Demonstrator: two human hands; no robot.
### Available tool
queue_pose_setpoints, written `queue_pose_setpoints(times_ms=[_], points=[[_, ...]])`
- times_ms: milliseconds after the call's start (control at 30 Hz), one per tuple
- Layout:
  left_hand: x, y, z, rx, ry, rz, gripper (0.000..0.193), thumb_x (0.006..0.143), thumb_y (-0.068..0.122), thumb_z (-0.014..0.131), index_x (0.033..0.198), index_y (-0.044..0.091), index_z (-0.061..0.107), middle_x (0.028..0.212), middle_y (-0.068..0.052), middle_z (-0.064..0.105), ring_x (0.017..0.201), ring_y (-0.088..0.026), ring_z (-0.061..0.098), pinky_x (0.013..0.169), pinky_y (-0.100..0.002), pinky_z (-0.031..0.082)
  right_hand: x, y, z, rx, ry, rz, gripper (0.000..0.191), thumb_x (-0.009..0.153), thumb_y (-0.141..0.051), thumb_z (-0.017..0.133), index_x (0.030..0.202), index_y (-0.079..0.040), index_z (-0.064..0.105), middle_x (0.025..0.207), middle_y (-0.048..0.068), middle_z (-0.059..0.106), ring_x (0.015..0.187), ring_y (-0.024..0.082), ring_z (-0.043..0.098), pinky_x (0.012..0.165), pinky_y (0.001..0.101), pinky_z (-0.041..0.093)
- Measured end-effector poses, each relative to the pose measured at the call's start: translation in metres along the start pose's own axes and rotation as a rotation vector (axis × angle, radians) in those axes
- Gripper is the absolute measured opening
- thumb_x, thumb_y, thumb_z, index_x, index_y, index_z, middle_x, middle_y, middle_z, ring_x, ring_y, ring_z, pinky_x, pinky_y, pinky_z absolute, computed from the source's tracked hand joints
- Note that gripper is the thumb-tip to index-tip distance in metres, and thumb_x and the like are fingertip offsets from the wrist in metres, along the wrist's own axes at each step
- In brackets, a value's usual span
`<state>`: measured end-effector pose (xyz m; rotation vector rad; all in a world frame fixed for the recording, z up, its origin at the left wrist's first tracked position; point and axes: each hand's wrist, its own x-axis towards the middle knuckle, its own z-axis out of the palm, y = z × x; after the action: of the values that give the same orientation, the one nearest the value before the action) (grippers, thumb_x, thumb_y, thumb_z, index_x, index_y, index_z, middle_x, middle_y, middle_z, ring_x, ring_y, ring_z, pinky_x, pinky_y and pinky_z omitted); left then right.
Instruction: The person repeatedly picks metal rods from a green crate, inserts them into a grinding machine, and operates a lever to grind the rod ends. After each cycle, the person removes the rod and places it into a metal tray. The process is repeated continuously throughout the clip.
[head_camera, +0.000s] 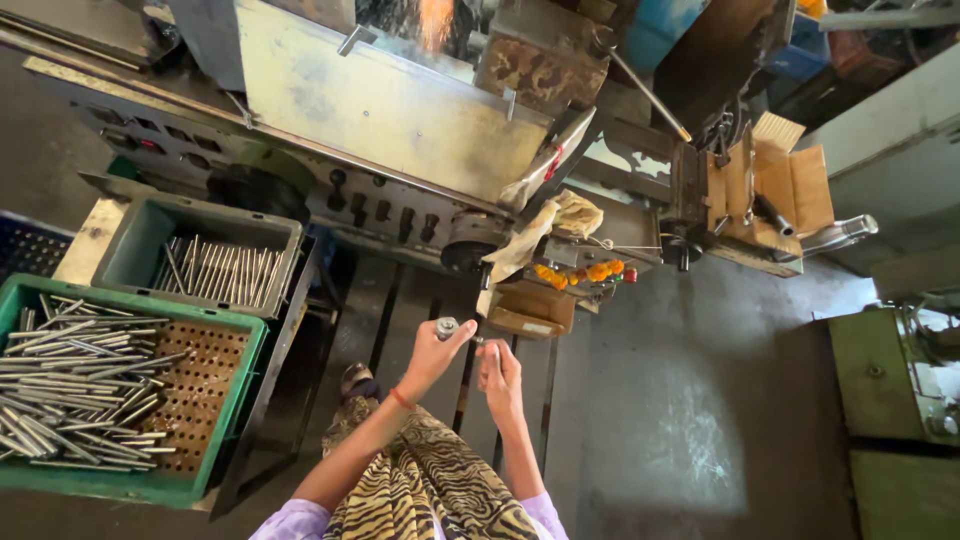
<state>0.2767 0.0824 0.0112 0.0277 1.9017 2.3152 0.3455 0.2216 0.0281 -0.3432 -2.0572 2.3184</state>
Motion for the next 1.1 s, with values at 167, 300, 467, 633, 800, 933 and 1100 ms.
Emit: queue_pose_setpoints(times_ms=[167,300,467,633,800,933,1100], points=[[0.001,0.006,-0.011,-0.16,-0.244,-0.369,0.045,0.095,0.039,0.07,0.061,0.019,0.048,0.054,0.009,0.044,0.044,-0.003,0.04,0.041,-0.025,0.027,0.001,0.006,-0.017,-0.512,-0.063,-0.519,0.029,0.111,-0.029,0.05,0.107,-0.002,0.06,0.077,-0.007,0.054,0.064,0.002,0.044,0.055,0.0209,0.039],[0.003,0.01,-0.01,-0.328,-0.296,-0.432,0.046,0.095,0.04,0.07,0.062,0.018,0.046,0.052,0.008,0.043,0.041,-0.004,0.038,0.039,-0.025,0.026,0.008,0.013,-0.013,-0.029,-0.118,-0.033,0.03,0.109,-0.03,0.05,0.1,-0.004,0.061,0.062,-0.007,0.04,0.052,0.003,0.035,0.046,0.023,0.03],[0.014,0.02,-0.009,-0.338,-0.211,-0.362,0.041,0.095,0.035,0.071,0.065,0.018,0.05,0.054,0.009,0.044,0.043,-0.003,0.04,0.041,-0.025,0.027,0.022,0.016,0.003,0.026,-0.045,-0.067,0.036,0.108,-0.037,0.05,0.099,-0.003,0.061,0.062,-0.006,0.04,0.052,0.004,0.035,0.046,0.0235,0.029],[0.035,0.032,-0.023,-0.333,-0.167,-0.373,0.041,0.095,0.034,0.071,0.064,0.017,0.049,0.052,0.009,0.042,0.041,-0.003,0.038,0.04,-0.024,0.027,0.048,0.006,0.015,0.052,-0.011,-0.073,0.034,0.108,-0.036,0.052,0.1,-0.004,0.061,0.062,-0.006,0.038,0.052,0.004,0.032,0.046,0.023,0.027],[0.06,0.031,-0.04,-0.28,-0.176,-0.34,0.038,0.094,0.032,0.072,0.066,0.017,0.052,0.054,0.01,0.043,0.044,-0.002,0.039,0.041,-0.024,0.027,0.069,0.001,0.029,-0.306,-0.022,-0.271,0.032,0.109,-0.034,0.052,0.104,-0.004,0.061,0.068,-0.007,0.044,0.058,0.003,0.037,0.05,0.0233,0.032],[0.077,0.029,-0.052,-0.347,-0.204,-0.343,0.042,0.094,0.032,0.072,0.064,0.018,0.046,0.054,0.01,0.04,0.043,-0.002,0.035,0.04,-0.024,0.025,0.083,-0.001,0.049,0.121,-0.101,-0.055,0.034,0.109,-0.036,0.051,0.101,-0.004,0.058,0.064,-0.006,0.035,0.052,0.005,0.031,0.046,0.0256,0.026],[0.095,0.034,-0.072,-0.372,-0.209,-0.326,0.039,0.093,0.03,0.071,0.065,0.017,0.049,0.055,0.01,0.041,0.044,-0.003,0.034,0.041,-0.024,0.025,0.1,-0.01,0.075,0.387,-0.174,0.087,0.034,0.109,-0.037,0.049,0.098,-0.005,0.054,0.062,-0.006,0.03,0.046,0.006,0.027,0.044,0.0263,0.022]])
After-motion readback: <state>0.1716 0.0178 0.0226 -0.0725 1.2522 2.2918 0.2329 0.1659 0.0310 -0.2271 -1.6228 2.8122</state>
